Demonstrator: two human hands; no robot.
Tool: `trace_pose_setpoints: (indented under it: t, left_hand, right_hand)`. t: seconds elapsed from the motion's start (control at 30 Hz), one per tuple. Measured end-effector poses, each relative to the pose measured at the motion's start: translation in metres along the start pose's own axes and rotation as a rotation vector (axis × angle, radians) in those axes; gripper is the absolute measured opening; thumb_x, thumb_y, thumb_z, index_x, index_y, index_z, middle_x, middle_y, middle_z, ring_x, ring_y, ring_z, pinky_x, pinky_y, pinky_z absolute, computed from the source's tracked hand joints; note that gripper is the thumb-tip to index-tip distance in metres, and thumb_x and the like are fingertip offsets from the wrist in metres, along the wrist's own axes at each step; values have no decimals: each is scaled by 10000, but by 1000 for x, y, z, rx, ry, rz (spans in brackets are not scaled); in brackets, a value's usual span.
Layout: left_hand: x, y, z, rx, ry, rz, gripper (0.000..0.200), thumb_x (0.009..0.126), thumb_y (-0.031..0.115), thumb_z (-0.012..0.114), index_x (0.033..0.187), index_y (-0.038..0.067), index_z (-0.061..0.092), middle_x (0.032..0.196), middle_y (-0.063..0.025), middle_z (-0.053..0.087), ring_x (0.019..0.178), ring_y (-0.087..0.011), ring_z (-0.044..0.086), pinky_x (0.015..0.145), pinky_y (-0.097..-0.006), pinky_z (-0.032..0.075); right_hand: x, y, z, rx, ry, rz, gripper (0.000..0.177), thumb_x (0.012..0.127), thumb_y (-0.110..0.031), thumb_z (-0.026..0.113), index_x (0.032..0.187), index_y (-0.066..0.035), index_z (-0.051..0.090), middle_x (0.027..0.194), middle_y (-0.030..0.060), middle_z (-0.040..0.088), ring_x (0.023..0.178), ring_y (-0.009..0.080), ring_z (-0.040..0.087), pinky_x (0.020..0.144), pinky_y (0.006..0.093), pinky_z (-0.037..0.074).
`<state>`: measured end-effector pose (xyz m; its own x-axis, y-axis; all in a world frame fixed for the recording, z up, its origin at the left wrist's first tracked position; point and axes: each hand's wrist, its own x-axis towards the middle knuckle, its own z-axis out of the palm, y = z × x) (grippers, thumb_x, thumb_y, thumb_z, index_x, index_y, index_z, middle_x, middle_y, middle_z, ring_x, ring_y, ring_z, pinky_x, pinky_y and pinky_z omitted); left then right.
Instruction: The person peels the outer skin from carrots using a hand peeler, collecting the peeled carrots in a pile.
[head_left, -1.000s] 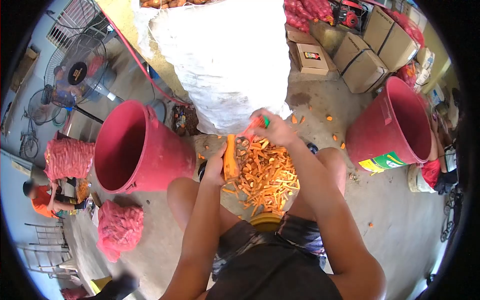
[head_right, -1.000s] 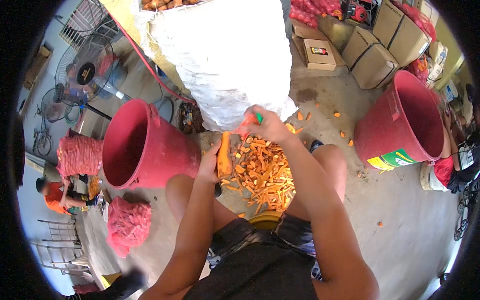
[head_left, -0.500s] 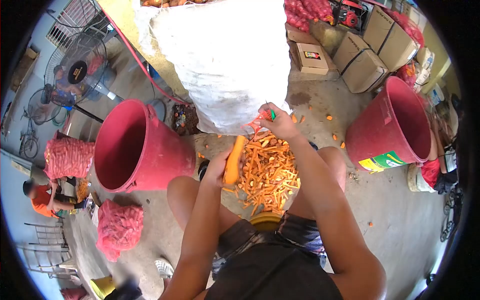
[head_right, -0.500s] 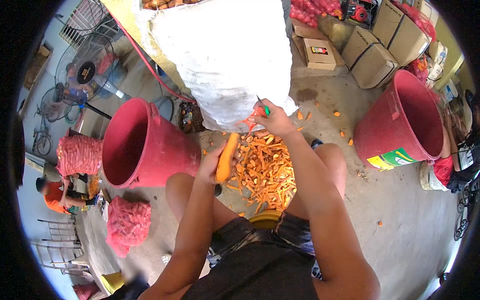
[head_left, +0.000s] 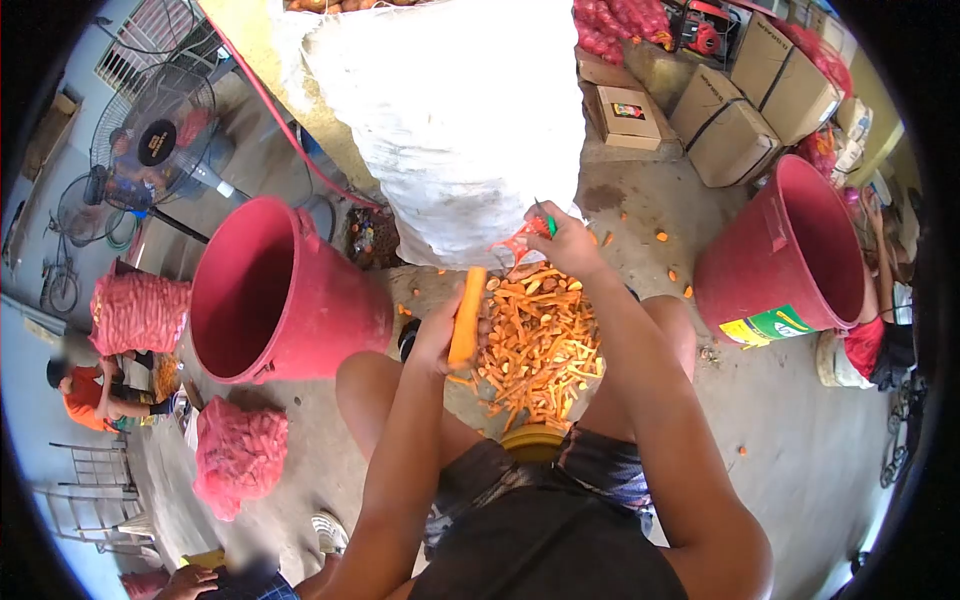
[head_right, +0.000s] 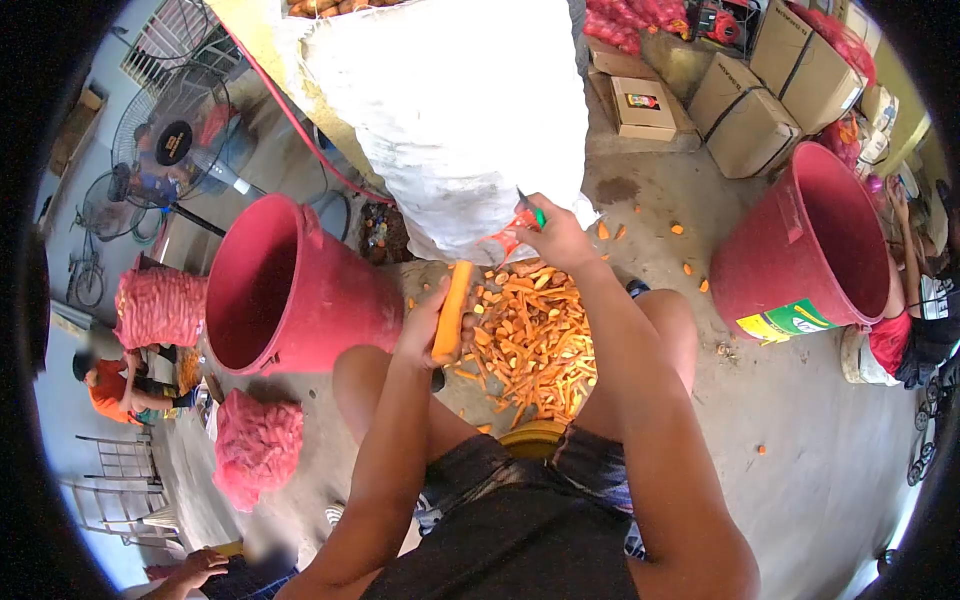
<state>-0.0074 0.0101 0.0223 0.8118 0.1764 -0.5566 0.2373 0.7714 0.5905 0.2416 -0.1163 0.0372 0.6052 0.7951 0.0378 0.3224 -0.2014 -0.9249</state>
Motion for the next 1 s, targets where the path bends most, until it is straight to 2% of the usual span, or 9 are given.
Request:
trace_pose_setpoints:
  t: [0.07,0.13,0.23,0.33,0.43,0.53,0.67,0.83,1.0]
  left_hand:
    - [7,-2,-1,-101,87,70,483,1066,549,537,1195,92,624,912,-79,663,683,-193,660,526,-329,558]
    - [13,-2,5,-199,177,139,496,1065,545,543,1195,73,624,922,-85,665,706,-191,667,538,-334,565]
    - [1,7,42,-321,171,43,478,1070,540,534,1208,90,618,961,-77,658,715,-183,648,541,-331,556]
    - [8,-7,5,-40,-12,50,490,1077,541,518,1210,81,621,972,-87,673,711,-175,651,525,-321,538]
    - [0,-7,-1,33,-31,32,497,1079,553,501,1204,87,623,955,-79,662,702,-182,644,516,-328,531]
    - [-3,-2,-2,-15,35,34,486,1079,557,499,1191,102,630,914,-58,649,674,-199,638,520,-337,537]
    - [9,0,-6,-220,179,210,509,1076,560,503,1184,81,636,920,-64,692,673,-232,683,554,-363,581]
    - [-1,5,28,-340,197,87,454,1097,514,489,1244,105,621,942,-60,682,755,-219,701,604,-359,599]
    - [6,-14,4,91,111,109,503,1091,546,482,1228,83,622,950,-54,683,722,-179,668,620,-340,587]
  right_hand:
    - [-10,-6,12,64,-64,36,375,876,-158,858,1190,-97,663,1058,54,707,986,166,646,885,347,537]
    - [-29,-15,36,74,-223,-363,376,856,-127,873,1168,-94,665,1056,40,703,997,142,638,891,339,533]
    - [-44,-32,37,93,-361,-403,384,839,-95,880,1157,-91,665,1061,42,699,1024,135,632,904,339,529]
    - [-16,-1,23,45,-147,-346,422,856,-157,872,1200,-55,648,1089,92,705,966,218,661,900,351,549]
    - [6,20,4,-33,83,-195,423,863,-136,859,1215,-56,638,1089,103,713,943,217,664,877,352,552]
    - [4,8,-4,-60,47,30,410,874,-124,847,1214,-53,630,1090,106,721,933,208,666,860,353,553]
    - [-14,-5,24,8,-72,-195,440,854,-195,878,1202,-75,639,1097,93,717,1001,194,660,892,375,541]
    - [-44,-38,39,59,-355,-346,436,830,-162,899,1189,-88,662,1128,64,693,1074,194,639,965,359,515]
    - [-24,-13,25,-4,-200,-365,439,831,-162,895,1193,-82,659,1117,76,710,1027,209,667,922,365,541]
